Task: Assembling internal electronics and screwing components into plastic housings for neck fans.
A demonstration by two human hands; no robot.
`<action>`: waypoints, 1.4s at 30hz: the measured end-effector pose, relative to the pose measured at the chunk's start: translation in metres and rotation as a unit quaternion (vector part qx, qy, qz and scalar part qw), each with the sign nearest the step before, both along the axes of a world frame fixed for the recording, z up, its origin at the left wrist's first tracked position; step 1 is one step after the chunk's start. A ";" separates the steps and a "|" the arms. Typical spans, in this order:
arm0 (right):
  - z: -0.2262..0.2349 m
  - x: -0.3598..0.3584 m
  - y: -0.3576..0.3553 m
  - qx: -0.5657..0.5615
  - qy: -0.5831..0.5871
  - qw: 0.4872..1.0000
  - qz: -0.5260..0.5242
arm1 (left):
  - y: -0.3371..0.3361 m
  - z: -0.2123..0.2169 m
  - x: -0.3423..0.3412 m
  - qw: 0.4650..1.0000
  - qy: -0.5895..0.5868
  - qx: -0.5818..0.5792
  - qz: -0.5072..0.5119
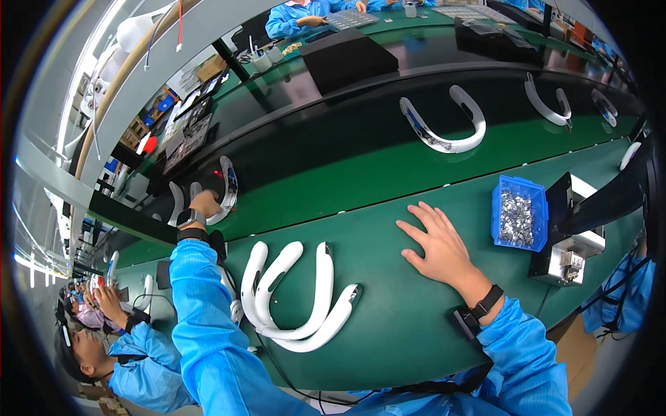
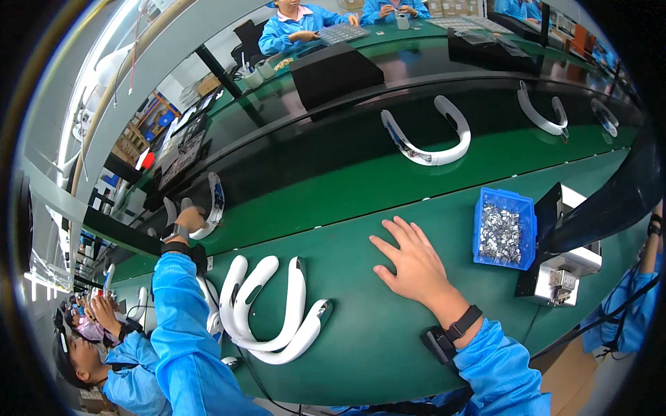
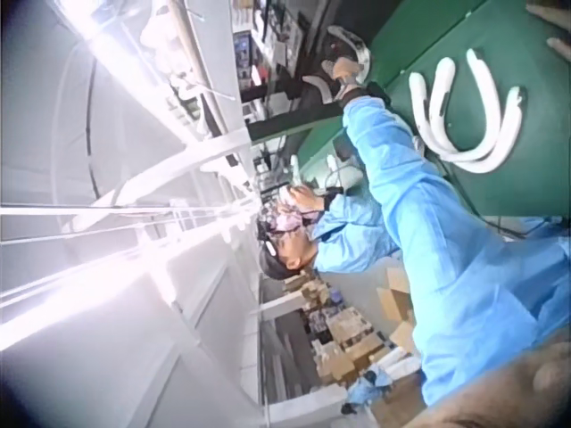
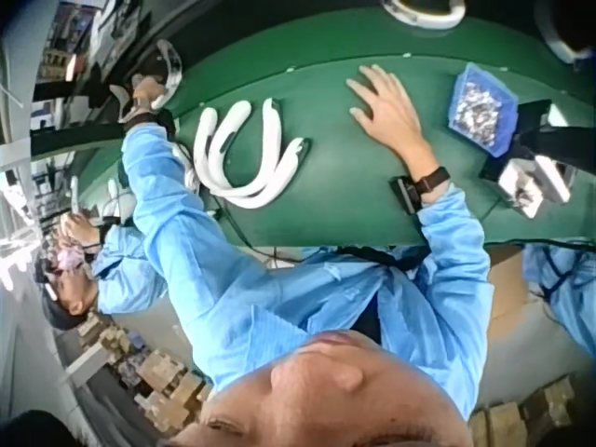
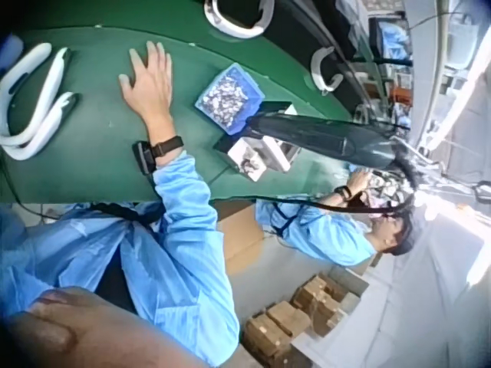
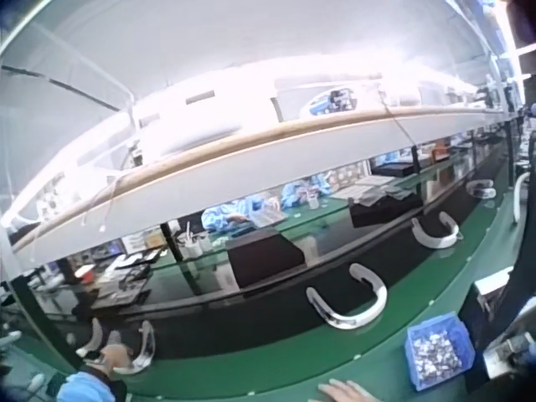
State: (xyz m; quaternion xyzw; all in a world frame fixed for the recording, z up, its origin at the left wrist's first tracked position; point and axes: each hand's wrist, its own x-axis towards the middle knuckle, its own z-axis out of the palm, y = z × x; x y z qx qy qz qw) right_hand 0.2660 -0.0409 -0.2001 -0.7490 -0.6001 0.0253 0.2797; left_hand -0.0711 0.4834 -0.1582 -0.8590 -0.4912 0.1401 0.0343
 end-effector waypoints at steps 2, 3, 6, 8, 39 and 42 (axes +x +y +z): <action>-0.002 0.003 0.000 -0.007 -0.006 1.000 -0.007 | -0.010 -0.019 0.014 0.999 -0.026 -0.019 0.023; -0.005 0.007 -0.003 -0.014 -0.009 1.000 -0.014 | -0.030 -0.023 0.038 0.999 -0.032 -0.028 0.032; 0.000 0.001 0.001 0.002 -0.007 1.000 -0.003 | -0.030 -0.021 0.014 0.996 -0.083 0.029 -0.019; -0.001 0.001 0.001 0.011 -0.008 1.000 -0.001 | -0.041 -0.014 0.015 0.988 -0.146 0.024 -0.041; 0.133 -0.034 -0.136 0.137 0.305 0.931 0.147 | -0.441 0.199 0.210 0.768 0.000 -0.372 -0.521; 0.123 -0.035 -0.142 0.124 0.327 0.927 0.134 | -0.437 0.187 0.214 0.738 -0.035 -0.446 -0.505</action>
